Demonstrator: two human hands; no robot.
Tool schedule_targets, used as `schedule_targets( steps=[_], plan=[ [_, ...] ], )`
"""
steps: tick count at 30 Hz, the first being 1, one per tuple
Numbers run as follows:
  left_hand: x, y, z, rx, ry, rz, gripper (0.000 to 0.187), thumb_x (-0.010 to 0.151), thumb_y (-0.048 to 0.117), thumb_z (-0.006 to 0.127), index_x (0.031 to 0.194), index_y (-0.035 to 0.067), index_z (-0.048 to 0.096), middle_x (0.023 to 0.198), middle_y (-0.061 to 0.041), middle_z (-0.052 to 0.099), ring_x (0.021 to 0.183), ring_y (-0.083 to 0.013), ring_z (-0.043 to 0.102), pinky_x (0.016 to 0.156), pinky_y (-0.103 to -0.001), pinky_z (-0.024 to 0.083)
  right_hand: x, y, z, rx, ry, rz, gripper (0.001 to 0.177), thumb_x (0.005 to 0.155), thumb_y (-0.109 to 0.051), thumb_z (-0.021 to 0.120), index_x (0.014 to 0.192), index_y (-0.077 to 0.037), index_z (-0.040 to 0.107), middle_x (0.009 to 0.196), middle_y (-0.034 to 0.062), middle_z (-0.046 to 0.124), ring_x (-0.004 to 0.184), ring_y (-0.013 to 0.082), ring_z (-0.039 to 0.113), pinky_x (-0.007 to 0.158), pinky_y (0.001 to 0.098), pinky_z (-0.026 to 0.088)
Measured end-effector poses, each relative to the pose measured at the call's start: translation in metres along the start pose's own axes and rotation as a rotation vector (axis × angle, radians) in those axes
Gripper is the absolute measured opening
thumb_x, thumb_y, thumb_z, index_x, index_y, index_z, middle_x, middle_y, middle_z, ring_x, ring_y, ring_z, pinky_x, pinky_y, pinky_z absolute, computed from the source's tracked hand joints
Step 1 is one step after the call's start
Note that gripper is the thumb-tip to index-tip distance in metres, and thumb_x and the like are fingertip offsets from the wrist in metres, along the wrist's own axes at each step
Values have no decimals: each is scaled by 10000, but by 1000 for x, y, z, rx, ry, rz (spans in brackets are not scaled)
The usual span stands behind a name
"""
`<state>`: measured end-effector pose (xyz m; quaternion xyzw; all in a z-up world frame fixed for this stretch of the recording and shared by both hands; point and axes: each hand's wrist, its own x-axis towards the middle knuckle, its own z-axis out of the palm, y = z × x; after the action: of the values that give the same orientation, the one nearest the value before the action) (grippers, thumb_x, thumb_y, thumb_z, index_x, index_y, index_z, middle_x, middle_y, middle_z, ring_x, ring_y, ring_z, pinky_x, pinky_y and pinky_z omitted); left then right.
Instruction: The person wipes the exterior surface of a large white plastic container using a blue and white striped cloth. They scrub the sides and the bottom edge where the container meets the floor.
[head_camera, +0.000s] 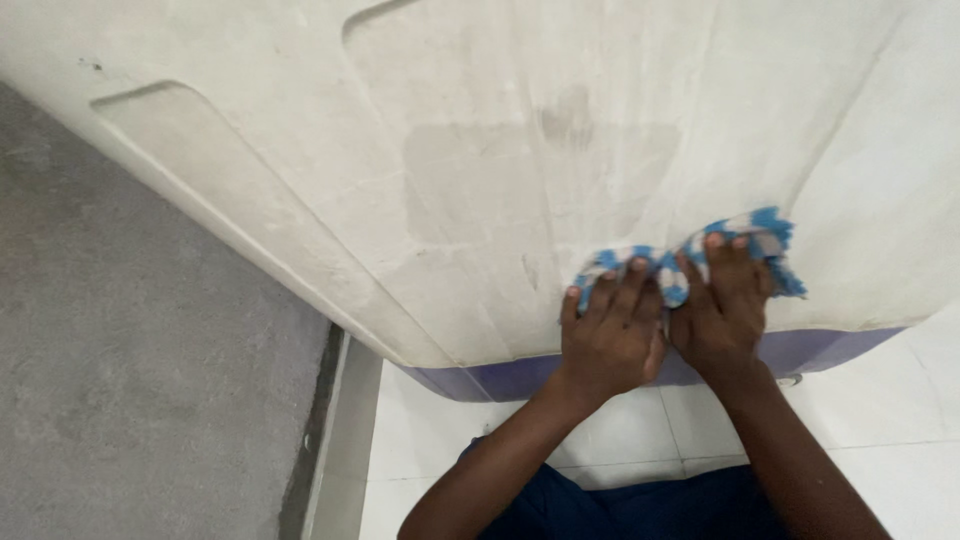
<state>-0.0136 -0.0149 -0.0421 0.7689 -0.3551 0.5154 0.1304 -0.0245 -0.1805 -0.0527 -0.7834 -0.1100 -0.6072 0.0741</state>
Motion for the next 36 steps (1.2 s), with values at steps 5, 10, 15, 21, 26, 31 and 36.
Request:
schedule_targets(
  steps=[5,10,15,21,26,31,36],
  plan=[
    [12,-11,-3,27,35,32,452,1027,311,516,1414,143,678,1620,-91,471,1578,-244,286,1320,-464,-4,3,-13,-1,120,-1,167,364,1047,-60,519,1342,74,684,1588,278,451,1561,394,302,1278,523,238],
    [3,-39,-10,36,129,-66,504,1034,337,451,1422,108,678,1604,-159,434,1547,-315,253,1293,-493,17,6,-62,20,222,-10,257,463,1017,-24,428,1436,67,602,1622,273,395,1584,398,241,1314,544,182],
    [-24,-58,-18,94,43,-19,456,1058,282,452,1427,142,679,1627,-136,429,1580,-286,245,1312,-490,25,-11,-79,44,163,66,162,447,1024,-29,441,1422,84,609,1624,245,385,1590,362,212,1302,517,176],
    [-51,-58,-6,85,14,-12,462,1081,320,477,1466,125,641,1652,-147,372,1605,-293,189,1312,-493,5,-47,-81,61,145,69,160,412,1032,-43,442,1299,188,654,1621,261,392,1594,373,216,1302,515,152],
    [-83,-30,23,41,-52,-71,504,1097,302,473,1526,58,572,1682,-182,286,1599,-332,87,1296,-542,-39,-76,-54,50,107,-43,75,342,1034,-57,484,1256,96,695,1598,240,439,1570,353,271,1287,502,168],
    [-53,13,35,39,1,-47,511,1041,234,473,1533,115,547,1700,-134,275,1649,-293,89,1313,-511,-60,-62,-17,5,92,-115,144,438,1051,-136,477,1400,77,633,1601,268,406,1566,383,254,1278,525,154],
    [-13,-17,27,25,112,-139,497,1050,256,470,1515,98,541,1704,-169,213,1651,-319,49,1318,-521,-81,-20,-13,2,108,-118,196,440,1141,-215,497,1500,26,575,1634,272,346,1581,388,216,1315,522,151]
  ],
)
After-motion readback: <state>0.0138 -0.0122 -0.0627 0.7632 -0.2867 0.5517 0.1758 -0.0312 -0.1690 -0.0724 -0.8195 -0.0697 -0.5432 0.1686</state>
